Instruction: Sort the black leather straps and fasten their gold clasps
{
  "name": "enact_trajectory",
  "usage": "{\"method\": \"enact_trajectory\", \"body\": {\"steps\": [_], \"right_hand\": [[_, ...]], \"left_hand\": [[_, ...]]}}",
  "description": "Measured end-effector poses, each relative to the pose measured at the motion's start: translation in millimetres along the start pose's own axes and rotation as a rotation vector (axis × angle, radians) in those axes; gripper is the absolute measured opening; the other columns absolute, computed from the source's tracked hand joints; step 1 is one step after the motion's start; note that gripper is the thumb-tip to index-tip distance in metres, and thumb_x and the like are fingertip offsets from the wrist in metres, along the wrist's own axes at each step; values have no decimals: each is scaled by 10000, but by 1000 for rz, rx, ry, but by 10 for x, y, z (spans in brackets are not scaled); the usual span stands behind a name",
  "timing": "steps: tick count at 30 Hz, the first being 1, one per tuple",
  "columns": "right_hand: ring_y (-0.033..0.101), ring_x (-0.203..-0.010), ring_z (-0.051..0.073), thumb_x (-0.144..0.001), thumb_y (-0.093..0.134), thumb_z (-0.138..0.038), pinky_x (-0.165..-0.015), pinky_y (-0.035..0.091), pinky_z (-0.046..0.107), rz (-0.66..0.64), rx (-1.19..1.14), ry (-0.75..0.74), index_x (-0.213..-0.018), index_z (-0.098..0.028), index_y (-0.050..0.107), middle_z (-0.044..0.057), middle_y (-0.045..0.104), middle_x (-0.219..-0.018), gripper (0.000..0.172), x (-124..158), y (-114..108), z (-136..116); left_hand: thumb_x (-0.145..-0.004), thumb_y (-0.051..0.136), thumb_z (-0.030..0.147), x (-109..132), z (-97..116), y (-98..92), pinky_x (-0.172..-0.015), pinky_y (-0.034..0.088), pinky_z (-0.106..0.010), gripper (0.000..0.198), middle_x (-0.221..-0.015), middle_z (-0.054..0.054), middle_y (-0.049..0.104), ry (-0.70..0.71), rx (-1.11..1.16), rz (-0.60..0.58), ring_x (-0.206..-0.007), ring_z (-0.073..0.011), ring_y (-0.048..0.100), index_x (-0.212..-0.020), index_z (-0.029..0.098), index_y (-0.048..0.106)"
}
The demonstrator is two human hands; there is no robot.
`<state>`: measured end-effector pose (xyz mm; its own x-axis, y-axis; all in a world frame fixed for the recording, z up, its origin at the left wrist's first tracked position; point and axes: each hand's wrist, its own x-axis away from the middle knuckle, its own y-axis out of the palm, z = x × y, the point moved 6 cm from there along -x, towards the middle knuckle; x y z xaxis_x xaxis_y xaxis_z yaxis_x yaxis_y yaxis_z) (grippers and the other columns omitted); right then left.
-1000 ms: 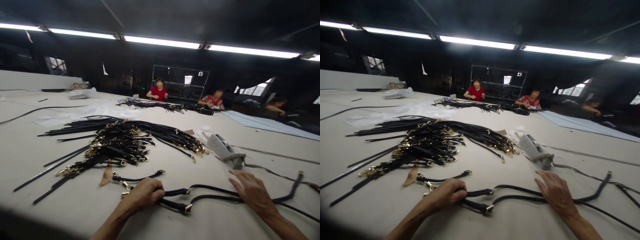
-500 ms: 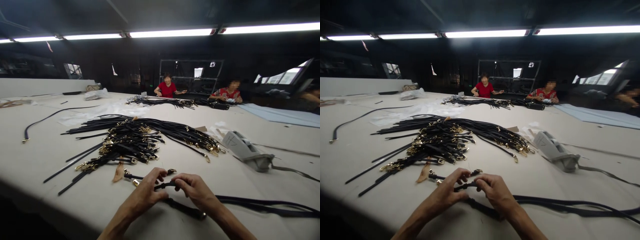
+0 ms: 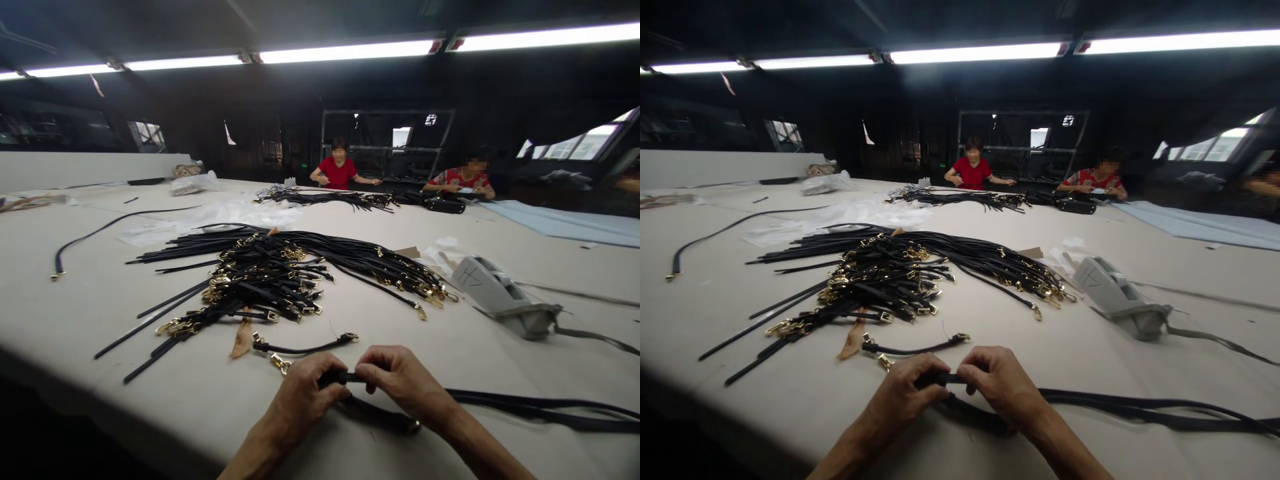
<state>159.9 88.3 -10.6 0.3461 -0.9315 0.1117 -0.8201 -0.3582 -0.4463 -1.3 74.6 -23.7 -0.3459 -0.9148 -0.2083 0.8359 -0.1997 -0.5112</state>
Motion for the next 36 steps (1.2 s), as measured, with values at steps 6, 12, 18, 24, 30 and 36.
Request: {"method": "enact_trajectory", "body": {"steps": [6, 12, 18, 24, 30, 36], "right_hand": [[522, -603, 123, -823, 636, -392, -581, 386, 222, 90, -39, -41, -750, -163, 632, -21, 602, -623, 240, 55, 42, -47], [515, -592, 121, -821, 650, -417, -569, 392, 220, 133, -99, -46, -774, -178, 587, -29, 595, -624, 252, 99, 84, 8], [531, -649, 127, -833, 636, -402, -606, 423, 207, 116, -42, -66, -781, -177, 588, -22, 601, -663, 236, 131, 126, -14], [440, -431, 81, -873, 527, -405, -374, 290, 176, -188, 89, 141, -844, -182, 657, -20, 639, -648, 260, 164, 91, 95], [401, -448, 82, -874, 508, -357, -413, 273, 183, -104, 157, 105, -692, -174, 608, -35, 527, -527, 278, 142, 116, 175], [436, -579, 104, -886, 507, -371, -530, 322, 201, -22, 213, -47, -622, -165, 543, -24, 519, -586, 336, 89, 191, 104]], "left_hand": [[-745, 667, 111, 8, 57, 84, -737, 439, -232, 166, -815, 19, 710, 3, -24, 64, -771, -153, 632, -857, 223, 715], [-770, 663, 119, 9, 95, 137, -746, 453, -218, 193, -857, 16, 732, 24, 41, 1, -796, -153, 659, -920, 228, 715], [-800, 656, 165, 55, 40, 255, -715, 453, -235, 85, -818, -14, 727, 57, -89, -7, -761, -172, 651, -847, 206, 715], [-734, 695, 115, 82, -2, 199, -738, 477, -214, 205, -859, -6, 755, 52, -45, -20, -767, -166, 671, -902, 222, 740], [-735, 711, 146, 75, -55, 219, -699, 475, -212, 143, -801, -10, 743, 55, -63, 25, -726, -161, 665, -863, 208, 728], [-757, 682, 111, 79, -13, 236, -697, 464, -227, 138, -797, -18, 733, 104, -85, 58, -736, -168, 660, -856, 199, 717]]}}
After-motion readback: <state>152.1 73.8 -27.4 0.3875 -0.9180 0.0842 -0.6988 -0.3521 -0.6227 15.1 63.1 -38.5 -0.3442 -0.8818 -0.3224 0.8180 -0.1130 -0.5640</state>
